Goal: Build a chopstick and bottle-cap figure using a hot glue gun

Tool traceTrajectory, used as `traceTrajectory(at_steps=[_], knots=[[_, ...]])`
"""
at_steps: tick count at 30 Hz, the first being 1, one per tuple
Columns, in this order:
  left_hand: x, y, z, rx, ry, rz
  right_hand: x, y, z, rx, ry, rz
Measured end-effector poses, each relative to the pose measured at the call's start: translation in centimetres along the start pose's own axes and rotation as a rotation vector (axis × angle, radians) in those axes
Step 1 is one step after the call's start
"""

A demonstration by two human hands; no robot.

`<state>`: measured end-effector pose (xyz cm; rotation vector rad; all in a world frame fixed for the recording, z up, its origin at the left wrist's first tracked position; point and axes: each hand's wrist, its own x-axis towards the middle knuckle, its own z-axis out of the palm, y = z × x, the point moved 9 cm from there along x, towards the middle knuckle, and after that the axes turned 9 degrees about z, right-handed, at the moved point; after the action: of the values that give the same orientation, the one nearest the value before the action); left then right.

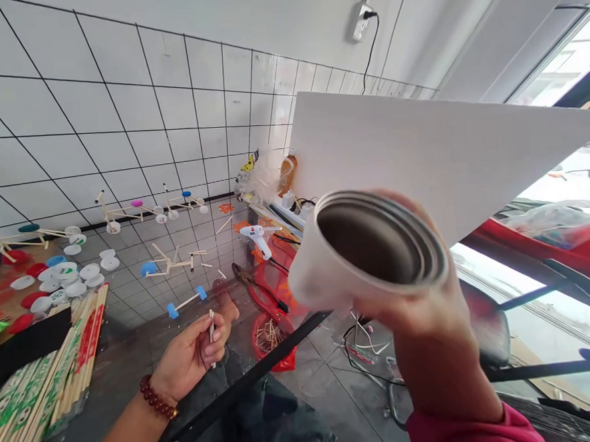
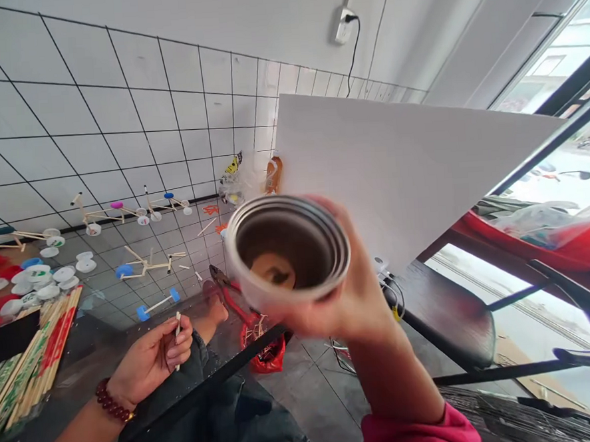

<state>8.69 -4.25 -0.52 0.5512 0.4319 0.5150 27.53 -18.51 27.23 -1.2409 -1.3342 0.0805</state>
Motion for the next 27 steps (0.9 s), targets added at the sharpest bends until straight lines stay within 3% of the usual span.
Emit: traceTrajectory(at_steps=[6,12,15,19,27], knots=[[0.1,0.1,-0.1,0.027,-0.011,0.004,5.5,10.7,-7.9,0.036,0.396,0.15],[0.2,0.0,-0.2,0.057,-0.009,0.011,7.1,21.9,-13.6,-0.042,0.769,0.363],[0.2,0.0,-0.3,0.097,-0.006,0.022,6.4,26.7,-14.5,-0.064,0.894,0.512],[-0.1,-0.3,-0.2,0.142,-0.03,-0.006,4.6,31.2,-14.5,-0.122,0.961,0.663],[-0.5,0.7,0.6,0.221,-0.068,0.052,1.8,35.3,-14.1,-0.251,0.957,0.82]])
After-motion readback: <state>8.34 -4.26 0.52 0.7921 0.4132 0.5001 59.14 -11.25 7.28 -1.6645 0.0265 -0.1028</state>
